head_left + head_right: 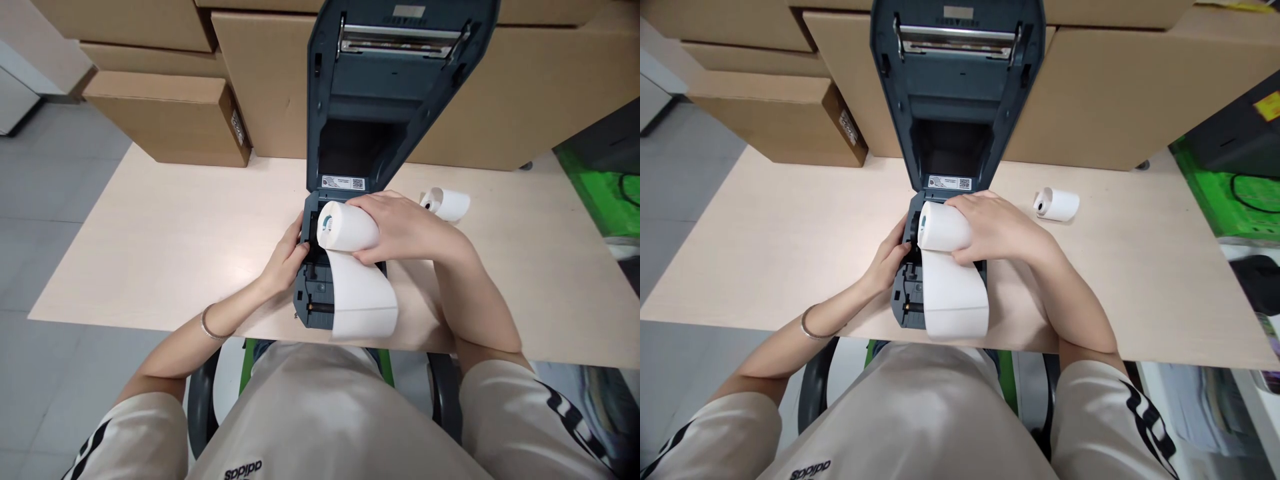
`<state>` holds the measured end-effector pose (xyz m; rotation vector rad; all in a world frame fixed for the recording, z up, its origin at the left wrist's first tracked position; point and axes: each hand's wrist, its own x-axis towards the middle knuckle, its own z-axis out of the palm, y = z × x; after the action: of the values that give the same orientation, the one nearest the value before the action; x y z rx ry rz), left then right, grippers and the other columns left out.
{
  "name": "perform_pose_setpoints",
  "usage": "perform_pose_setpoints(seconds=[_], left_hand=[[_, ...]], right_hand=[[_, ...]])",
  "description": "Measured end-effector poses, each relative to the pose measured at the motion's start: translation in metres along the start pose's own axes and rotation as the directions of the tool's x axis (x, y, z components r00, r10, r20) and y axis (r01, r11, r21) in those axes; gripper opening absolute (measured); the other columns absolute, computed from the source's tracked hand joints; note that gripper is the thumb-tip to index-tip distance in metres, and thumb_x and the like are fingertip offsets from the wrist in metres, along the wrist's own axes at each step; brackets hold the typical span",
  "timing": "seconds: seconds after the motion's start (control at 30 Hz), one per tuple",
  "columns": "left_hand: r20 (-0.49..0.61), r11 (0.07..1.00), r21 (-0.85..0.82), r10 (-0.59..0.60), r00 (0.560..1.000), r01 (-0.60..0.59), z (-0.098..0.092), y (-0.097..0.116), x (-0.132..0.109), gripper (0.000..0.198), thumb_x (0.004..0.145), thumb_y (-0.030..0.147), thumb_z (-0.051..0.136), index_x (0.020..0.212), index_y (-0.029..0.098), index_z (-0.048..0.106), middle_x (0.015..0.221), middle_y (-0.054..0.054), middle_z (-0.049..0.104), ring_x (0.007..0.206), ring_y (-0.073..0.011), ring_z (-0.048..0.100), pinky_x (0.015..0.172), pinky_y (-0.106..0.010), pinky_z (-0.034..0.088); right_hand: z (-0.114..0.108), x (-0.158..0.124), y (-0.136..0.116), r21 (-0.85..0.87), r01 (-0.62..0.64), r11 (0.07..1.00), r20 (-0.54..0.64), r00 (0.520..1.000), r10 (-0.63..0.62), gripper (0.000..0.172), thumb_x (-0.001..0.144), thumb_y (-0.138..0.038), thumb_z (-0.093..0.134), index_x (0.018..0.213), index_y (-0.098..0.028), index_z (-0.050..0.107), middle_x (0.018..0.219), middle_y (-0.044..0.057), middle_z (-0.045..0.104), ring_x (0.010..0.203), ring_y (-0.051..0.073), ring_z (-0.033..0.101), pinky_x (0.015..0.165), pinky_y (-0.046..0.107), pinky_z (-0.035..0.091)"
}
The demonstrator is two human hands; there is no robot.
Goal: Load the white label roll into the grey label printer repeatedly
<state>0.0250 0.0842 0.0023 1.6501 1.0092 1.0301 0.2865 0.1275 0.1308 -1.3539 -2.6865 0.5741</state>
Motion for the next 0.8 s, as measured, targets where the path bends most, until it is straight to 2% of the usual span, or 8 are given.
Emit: perform_pose_setpoints(seconds=[0.17, 0.3, 0.47, 0.57, 0.63, 0.7, 0.8], left_hand=[[0.004, 0.999, 0.003, 0.038, 0.999, -0.038, 0.0, -0.003, 0.0, 0.072, 0.107, 0.044, 0.053, 0.174, 0.023, 0.036, 0.182, -0.01, 0.039, 0.17, -0.0342, 0.036, 0.142, -0.053, 0.03], [0.007, 0.999, 0.0, 0.047, 0.999, -0.047, 0.0, -0.005, 0.001, 0.074, 0.107, 0.048, 0.054, 0.174, 0.023, 0.036, 0.182, -0.011, 0.04, 0.169, -0.0354, 0.038, 0.141, -0.055, 0.032], [0.012, 1.0, 0.0, 0.021, 1.0, -0.021, 0.0, -0.004, 0.001, 0.073, 0.107, 0.045, 0.052, 0.174, 0.022, 0.035, 0.182, -0.01, 0.039, 0.171, -0.0349, 0.035, 0.142, -0.053, 0.03], [0.007, 1.0, 0.009, 0.011, 1.0, -0.011, 0.0, -0.004, 0.0, 0.072, 0.106, 0.042, 0.053, 0.174, 0.023, 0.036, 0.182, -0.009, 0.039, 0.171, -0.0346, 0.034, 0.142, -0.054, 0.03], [0.004, 1.0, 0.005, 0.014, 1.0, -0.014, 0.0, -0.004, 0.0, 0.072, 0.106, 0.041, 0.052, 0.174, 0.022, 0.036, 0.182, -0.01, 0.039, 0.171, -0.0342, 0.035, 0.142, -0.053, 0.029], [0.003, 1.0, -0.009, 0.016, 1.0, -0.016, 0.0, -0.004, 0.0, 0.072, 0.106, 0.041, 0.053, 0.173, 0.02, 0.037, 0.182, -0.011, 0.04, 0.17, -0.0334, 0.036, 0.143, -0.052, 0.028], [-0.006, 1.0, -0.023, 0.008, 1.0, -0.008, 0.001, -0.002, 0.0, 0.073, 0.106, 0.041, 0.054, 0.173, 0.02, 0.038, 0.182, -0.011, 0.04, 0.17, -0.0321, 0.037, 0.143, -0.052, 0.027]], right_hand=[[0.0, 0.0, -0.004, -0.052, -0.038, 0.998, 0.019, 0.999, 0.039, 0.076, 0.07, -0.048, 0.073, 0.138, -0.015, 0.066, 0.13, 0.014, 0.075, 0.121, 0.038, 0.068, 0.113, 0.051, 0.044], [0.004, 0.003, -0.005, -0.105, -0.04, 0.994, 0.074, 0.996, 0.048, 0.073, 0.071, -0.046, 0.073, 0.137, -0.015, 0.066, 0.129, 0.012, 0.074, 0.12, 0.035, 0.067, 0.113, 0.046, 0.042], [0.019, 0.016, -0.009, -0.22, -0.041, 0.975, 0.119, 0.99, 0.069, 0.064, 0.075, -0.037, 0.076, 0.132, -0.01, 0.069, 0.124, 0.014, 0.075, 0.117, 0.032, 0.067, 0.114, 0.043, 0.039], [0.027, 0.017, -0.013, -0.273, -0.037, 0.961, 0.056, 0.997, 0.054, 0.061, 0.079, -0.034, 0.077, 0.133, -0.006, 0.069, 0.126, 0.017, 0.074, 0.118, 0.034, 0.066, 0.113, 0.044, 0.04], [0.033, 0.009, -0.02, -0.315, -0.032, 0.949, -0.014, 0.999, 0.028, 0.064, 0.084, -0.03, 0.075, 0.14, -0.004, 0.065, 0.138, 0.022, 0.07, 0.126, 0.037, 0.064, 0.114, 0.046, 0.042], [0.041, -0.008, -0.032, -0.356, -0.029, 0.934, -0.097, 0.995, -0.006, 0.064, 0.093, -0.03, 0.07, 0.15, -0.002, 0.06, 0.152, 0.026, 0.063, 0.139, 0.039, 0.06, 0.115, 0.049, 0.045], [0.064, -0.046, -0.058, -0.39, 0.008, 0.921, -0.185, 0.979, -0.087, 0.067, 0.108, -0.045, 0.054, 0.159, 0.0, 0.055, 0.162, 0.027, 0.055, 0.147, 0.04, 0.057, 0.115, 0.05, 0.051]])
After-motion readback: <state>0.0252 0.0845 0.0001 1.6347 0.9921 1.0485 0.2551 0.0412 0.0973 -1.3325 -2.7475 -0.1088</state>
